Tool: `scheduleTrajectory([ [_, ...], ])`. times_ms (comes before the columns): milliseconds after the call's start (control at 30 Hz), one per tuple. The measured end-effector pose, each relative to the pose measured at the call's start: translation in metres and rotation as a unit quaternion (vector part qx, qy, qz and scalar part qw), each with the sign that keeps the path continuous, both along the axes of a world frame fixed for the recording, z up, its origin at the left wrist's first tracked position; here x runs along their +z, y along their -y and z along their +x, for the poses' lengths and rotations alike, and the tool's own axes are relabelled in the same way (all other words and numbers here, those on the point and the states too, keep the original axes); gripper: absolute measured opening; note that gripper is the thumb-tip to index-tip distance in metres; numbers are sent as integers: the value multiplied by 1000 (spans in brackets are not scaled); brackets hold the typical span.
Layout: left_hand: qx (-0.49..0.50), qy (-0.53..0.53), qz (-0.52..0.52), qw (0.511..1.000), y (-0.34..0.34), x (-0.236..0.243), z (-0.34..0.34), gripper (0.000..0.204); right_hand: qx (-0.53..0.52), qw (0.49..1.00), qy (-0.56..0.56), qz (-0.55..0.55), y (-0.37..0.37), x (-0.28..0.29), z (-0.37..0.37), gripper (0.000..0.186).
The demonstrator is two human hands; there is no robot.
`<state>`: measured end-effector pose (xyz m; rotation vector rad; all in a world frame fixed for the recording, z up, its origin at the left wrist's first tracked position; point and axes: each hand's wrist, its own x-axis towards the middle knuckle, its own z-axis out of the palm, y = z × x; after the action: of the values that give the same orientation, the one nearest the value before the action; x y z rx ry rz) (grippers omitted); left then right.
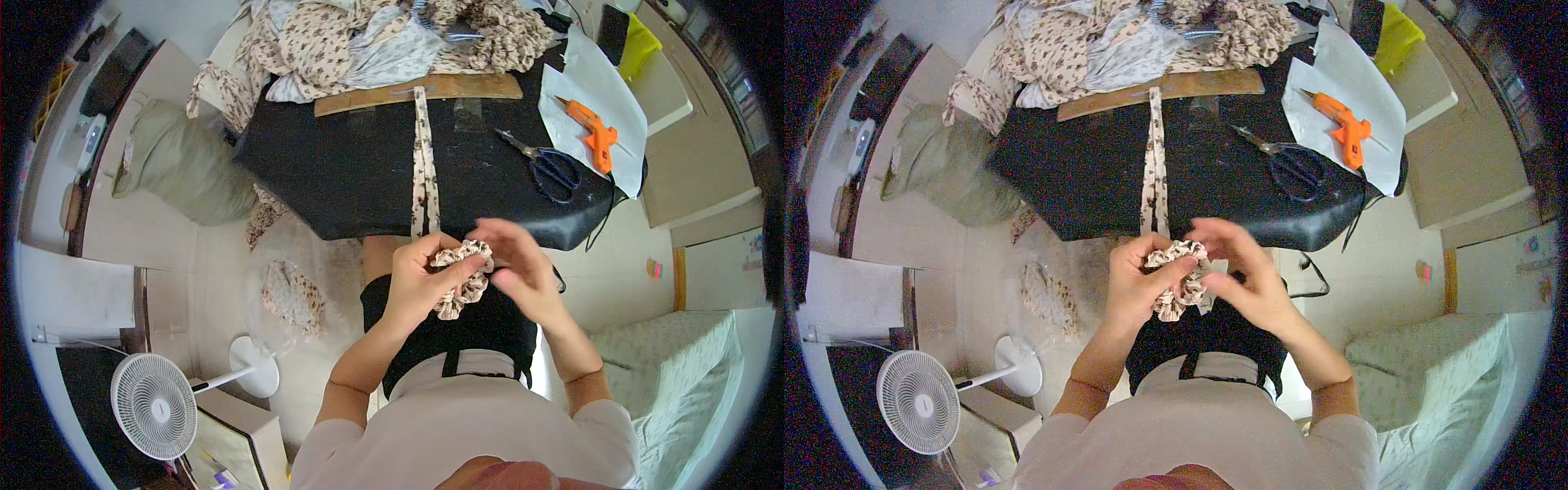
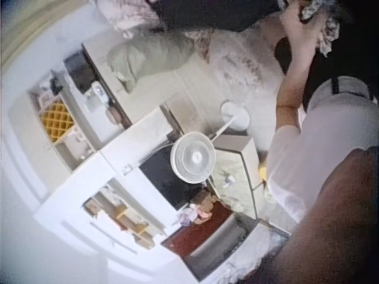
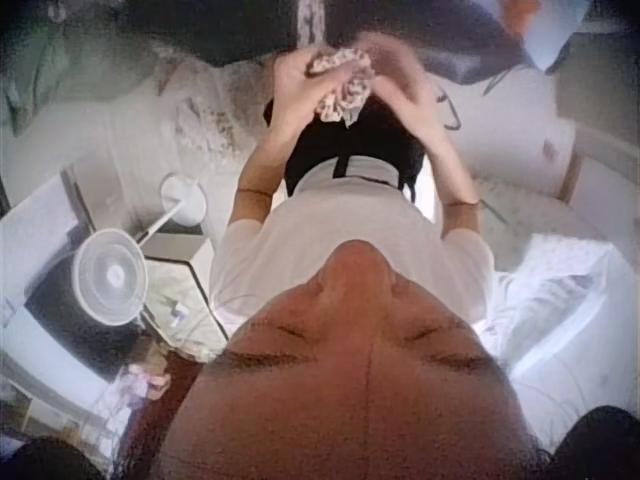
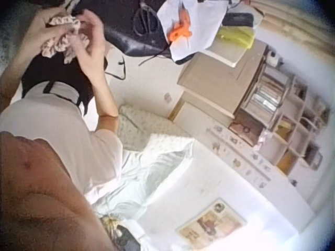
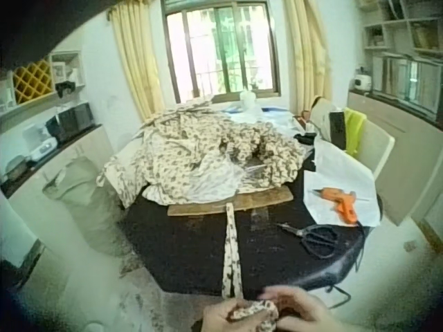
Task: Making fabric scrunchies by manipulating fabric strips and using a hot glue gun.
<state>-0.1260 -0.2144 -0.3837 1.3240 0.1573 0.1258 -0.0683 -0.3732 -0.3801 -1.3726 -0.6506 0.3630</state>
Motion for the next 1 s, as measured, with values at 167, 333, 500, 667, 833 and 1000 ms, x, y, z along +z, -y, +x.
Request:
scheduleTrajectory([
  [167,1,27,-43,999,-3,-10,-3,15,-51,995,-86,-1,1,-6,1,12],
  [333,7,41,-186,982,-9,-13,-4,27,-80,988,-132,14,-1,-9,2,11],
  [500,7,80,-211,974,-11,-11,-4,28,-90,989,-114,21,2,-6,6,11],
  [667,30,55,-186,980,-13,-6,-5,26,-118,986,-113,41,6,-13,8,9],
  [833,45,74,-114,990,-10,-3,-7,20,-113,987,-103,41,9,-20,8,9],
  [1000,28,114,166,979,1,2,-11,12,-90,991,82,-49,-2,-7,7,28],
])
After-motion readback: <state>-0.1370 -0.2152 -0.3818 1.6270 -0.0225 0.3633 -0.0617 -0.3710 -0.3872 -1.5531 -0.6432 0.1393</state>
